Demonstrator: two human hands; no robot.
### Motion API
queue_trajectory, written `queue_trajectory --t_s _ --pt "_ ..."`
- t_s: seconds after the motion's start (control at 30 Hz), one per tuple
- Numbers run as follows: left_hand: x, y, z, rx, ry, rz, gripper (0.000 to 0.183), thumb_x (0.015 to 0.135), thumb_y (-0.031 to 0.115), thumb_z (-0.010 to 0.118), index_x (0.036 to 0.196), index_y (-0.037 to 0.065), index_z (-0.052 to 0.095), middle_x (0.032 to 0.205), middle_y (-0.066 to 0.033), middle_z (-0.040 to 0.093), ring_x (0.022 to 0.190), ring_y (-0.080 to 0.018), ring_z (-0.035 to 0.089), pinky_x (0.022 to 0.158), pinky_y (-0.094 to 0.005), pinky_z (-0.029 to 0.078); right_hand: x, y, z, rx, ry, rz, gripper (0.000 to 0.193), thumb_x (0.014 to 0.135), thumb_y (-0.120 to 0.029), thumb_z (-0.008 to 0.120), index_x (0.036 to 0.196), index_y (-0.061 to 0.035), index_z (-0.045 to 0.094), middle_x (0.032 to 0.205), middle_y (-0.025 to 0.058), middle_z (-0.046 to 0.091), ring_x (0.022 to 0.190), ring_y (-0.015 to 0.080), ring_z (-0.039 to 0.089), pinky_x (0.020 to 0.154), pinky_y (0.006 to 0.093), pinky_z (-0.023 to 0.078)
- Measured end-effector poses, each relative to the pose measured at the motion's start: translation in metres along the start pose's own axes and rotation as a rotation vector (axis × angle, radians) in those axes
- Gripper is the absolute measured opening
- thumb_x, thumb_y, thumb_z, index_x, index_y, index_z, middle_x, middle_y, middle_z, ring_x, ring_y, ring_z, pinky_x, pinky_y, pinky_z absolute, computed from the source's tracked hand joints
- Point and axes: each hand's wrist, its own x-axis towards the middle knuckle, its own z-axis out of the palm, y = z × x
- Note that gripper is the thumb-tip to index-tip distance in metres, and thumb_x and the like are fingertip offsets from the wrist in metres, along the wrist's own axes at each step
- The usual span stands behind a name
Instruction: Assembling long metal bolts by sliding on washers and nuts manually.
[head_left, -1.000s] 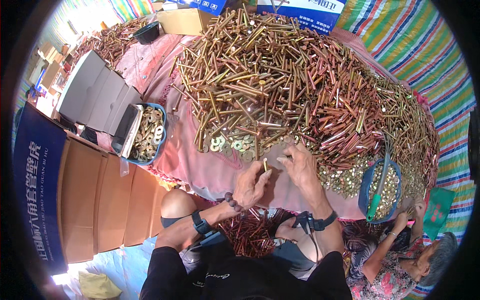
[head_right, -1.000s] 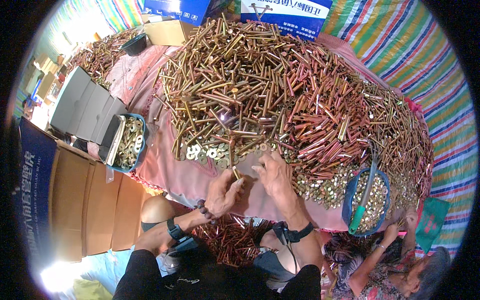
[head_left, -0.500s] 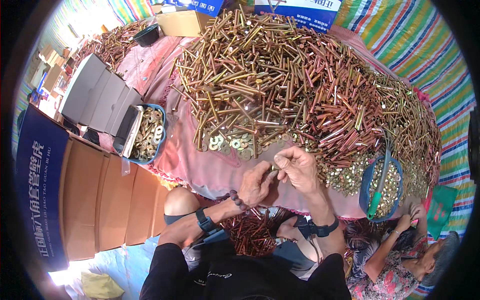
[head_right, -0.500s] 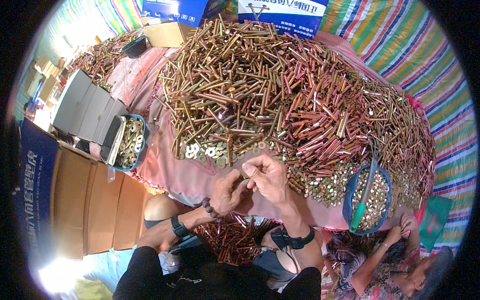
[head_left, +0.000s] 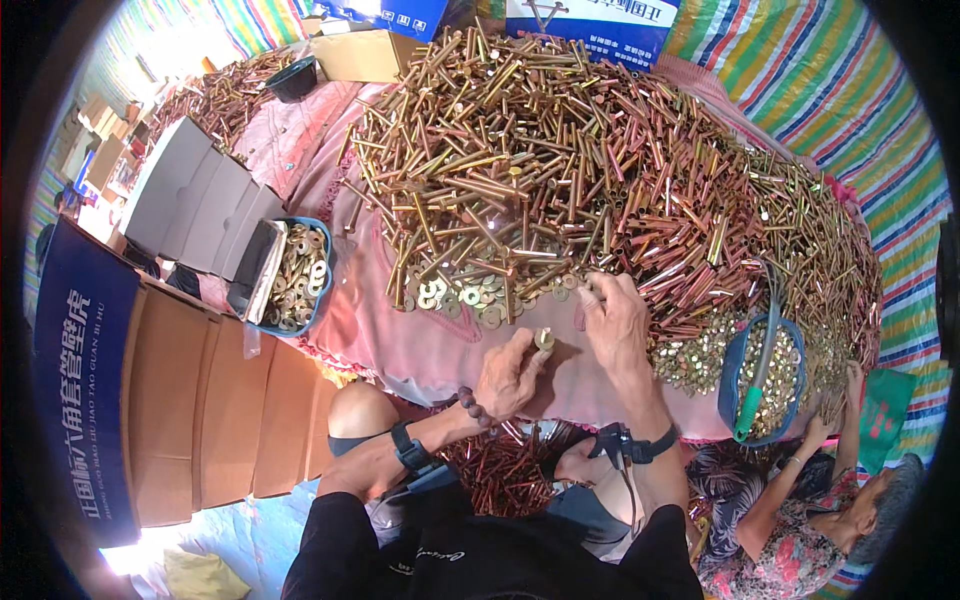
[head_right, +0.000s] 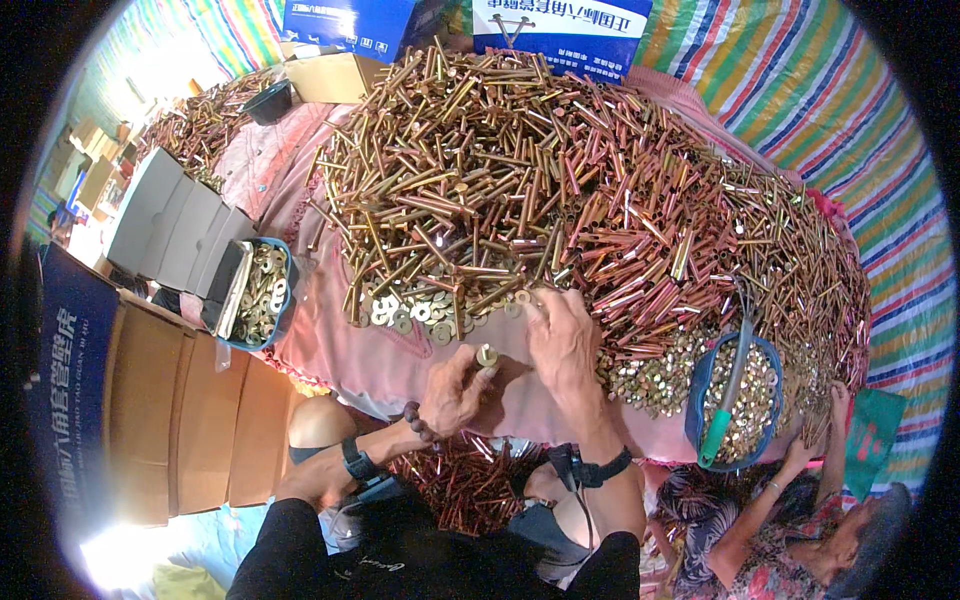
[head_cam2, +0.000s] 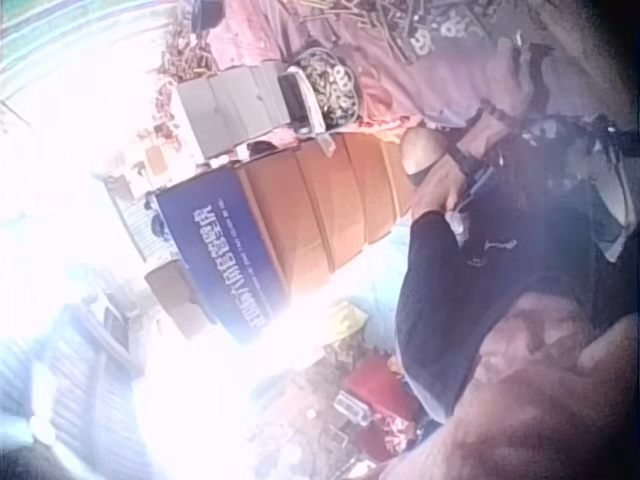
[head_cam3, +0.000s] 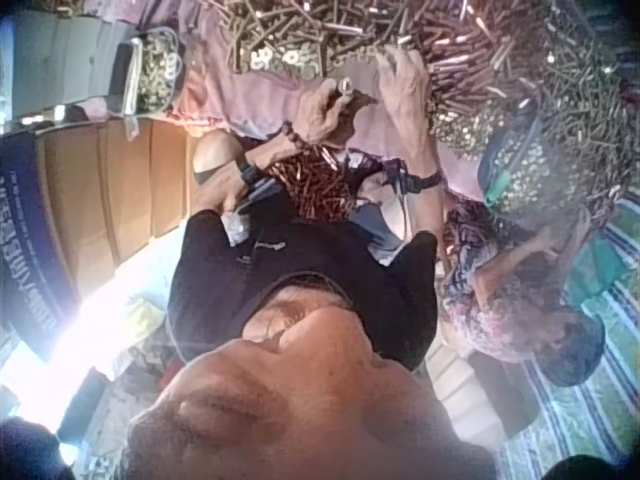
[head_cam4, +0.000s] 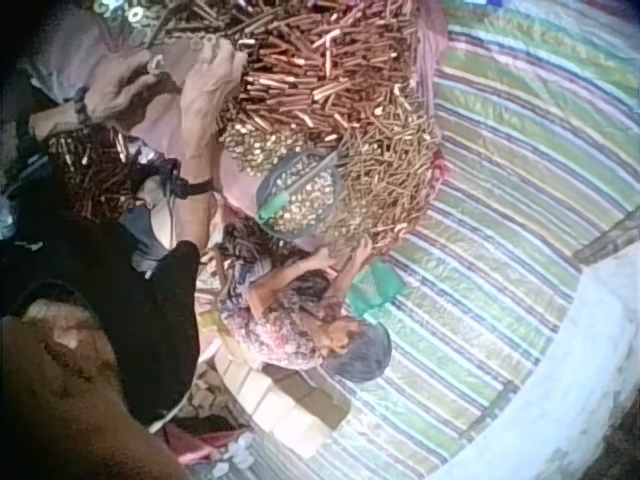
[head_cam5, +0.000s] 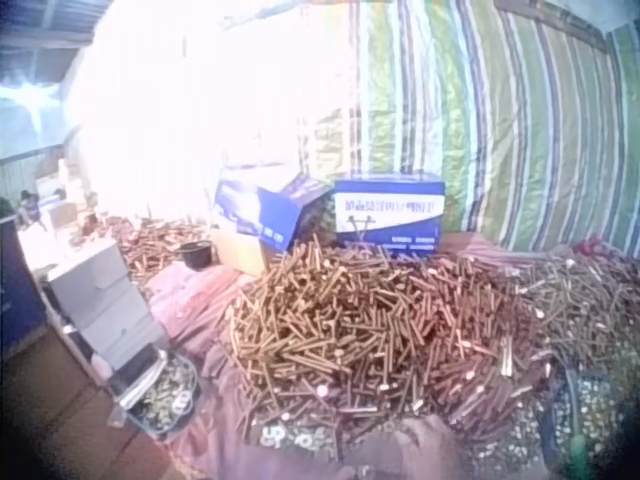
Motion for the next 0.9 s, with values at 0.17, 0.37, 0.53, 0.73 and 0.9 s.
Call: queue_trajectory --t_s 0.17,0.37,0.53,0.73,0.9 --pt "-0.002 0.003 0.002 -0.184 -0.015 -0.119 0.043 0.1 0.008 0.064 0.14 0.007 0.051 0.087 -0.0126 0.066 0.072 -0.0268 0.067 0.067 -0.0347 0.053 0.018 0.012 0.001 -0.167 -0.115 0.199 0.035 0.092 -0.016 0.07 0.123 -0.0005 0.067 0.104 0.0246 0.072 0.092 0.0441 0.07 0.079 0.0528 0.054" --pt "-0.002 0.0 -0.002 -0.05 -0.085 -0.033 0.048 0.1 0.009 0.064 0.146 0.008 0.049 0.091 -0.0116 0.067 0.077 -0.0222 0.069 0.071 -0.0324 0.054 0.015 0.026 0.006 -0.139 -0.048 0.113 0.028 0.089 -0.019 0.073 0.115 -0.0086 0.073 0.093 0.0222 0.072 0.087 0.0399 0.07 0.077 0.0489 0.053" --pt "-0.001 0.0 -0.004 -0.141 -0.06 -0.076 0.032 0.104 0.014 0.06 0.135 0.005 0.059 0.09 -0.0123 0.07 0.077 -0.0211 0.071 0.07 -0.0325 0.055 0.009 0.017 0.005 0.096 0.119 -0.049 0.023 0.088 -0.008 0.078 0.109 -0.003 0.072 0.077 0.0059 0.062 0.07 0.0149 0.061 0.064 0.0302 0.05" --pt "0.002 -0.002 0.001 -0.171 -0.051 -0.101 0.026 0.106 0.015 0.057 0.129 0.003 0.062 0.089 -0.0114 0.072 0.07 -0.0165 0.07 0.064 -0.0312 0.056 0.001 0.008 -0.013 0.83 -0.074 0.418 0.024 0.099 -0.02 0.072 0.11 0.001 0.068 0.089 0.0071 0.071 0.069 0.0097 0.065 0.057 0.023 0.051" --pt "0.0 -0.005 0.003 -0.155 -0.057 -0.076 0.025 0.106 0.013 0.058 0.128 0.003 0.063 0.089 -0.0111 0.071 0.07 -0.0162 0.07 0.064 -0.0307 0.056 -0.008 -0.023 -0.021 1.014 -0.059 0.39 0.027 0.102 -0.025 0.069 0.111 0.001 0.065 0.09 0.0069 0.071 0.072 0.0104 0.067 0.058 0.0217 0.051"
